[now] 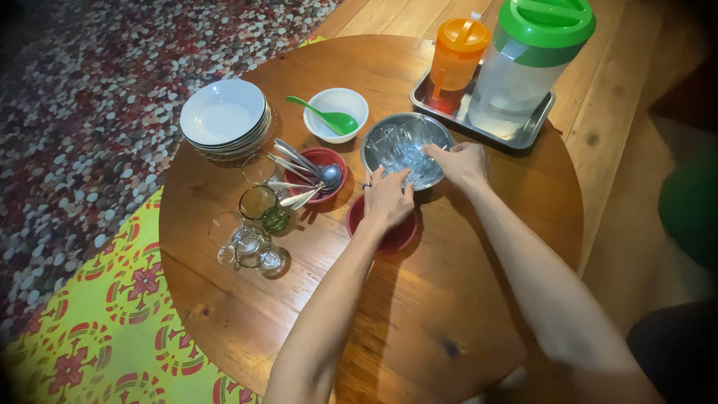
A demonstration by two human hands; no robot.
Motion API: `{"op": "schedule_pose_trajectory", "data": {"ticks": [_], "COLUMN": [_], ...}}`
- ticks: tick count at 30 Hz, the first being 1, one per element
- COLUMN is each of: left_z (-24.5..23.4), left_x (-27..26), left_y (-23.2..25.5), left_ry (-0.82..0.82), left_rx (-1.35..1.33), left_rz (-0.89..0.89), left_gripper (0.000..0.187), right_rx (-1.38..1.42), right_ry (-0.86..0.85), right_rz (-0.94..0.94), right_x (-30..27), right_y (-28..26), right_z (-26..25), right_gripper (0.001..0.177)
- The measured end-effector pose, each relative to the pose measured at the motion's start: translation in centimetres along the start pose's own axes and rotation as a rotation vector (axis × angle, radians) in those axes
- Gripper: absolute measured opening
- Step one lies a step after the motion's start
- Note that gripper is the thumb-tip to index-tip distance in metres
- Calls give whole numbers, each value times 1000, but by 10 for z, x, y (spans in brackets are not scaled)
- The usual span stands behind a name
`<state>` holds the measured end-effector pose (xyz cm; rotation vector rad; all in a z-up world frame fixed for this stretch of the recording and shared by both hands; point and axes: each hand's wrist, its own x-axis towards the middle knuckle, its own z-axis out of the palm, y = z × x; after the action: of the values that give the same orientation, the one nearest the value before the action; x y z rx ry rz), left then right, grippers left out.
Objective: The person organizes a cluttered table by stacking plates, bowls, and glasses, and grouping spoons and other cutlery. The person then picks up a metal bowl containing stacked glasses and walks away from the table.
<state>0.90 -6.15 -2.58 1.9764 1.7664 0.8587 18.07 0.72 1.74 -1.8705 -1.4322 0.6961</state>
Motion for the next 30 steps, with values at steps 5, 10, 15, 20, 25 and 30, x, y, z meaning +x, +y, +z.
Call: {"op": "schedule_pose_trajectory", "data": {"ticks": [5,10,15,20,25,30], "left_z": [0,-1,-4,-21,-55,-89], "left_x": [0,-3,-6,-14,-25,-37], "left_y": [4,3,-4,-15,-36,-63], "left_ry": [-49,-33,-27,58,94,204], "left_rx": [12,-6,-24,-52,-28,73], "left_rz": [-22,-9,-1,55,67,136], "left_gripper": [45,47,49,46,45,41], "right_rx": [-35,-60,-33,-160,-162,-76], "right_ry": [-102,-96,122,265,300,231], "right_rz": [-4,-8,-230,-475,-720,-872], "right_x": [-1,-5,-14,-25,-48,-69], "right_y": [3,3,1,-19,-50,-79], "right_z": [-1,2,0,0,24,61], "right_gripper": [64,75,89,74,57,38]}}
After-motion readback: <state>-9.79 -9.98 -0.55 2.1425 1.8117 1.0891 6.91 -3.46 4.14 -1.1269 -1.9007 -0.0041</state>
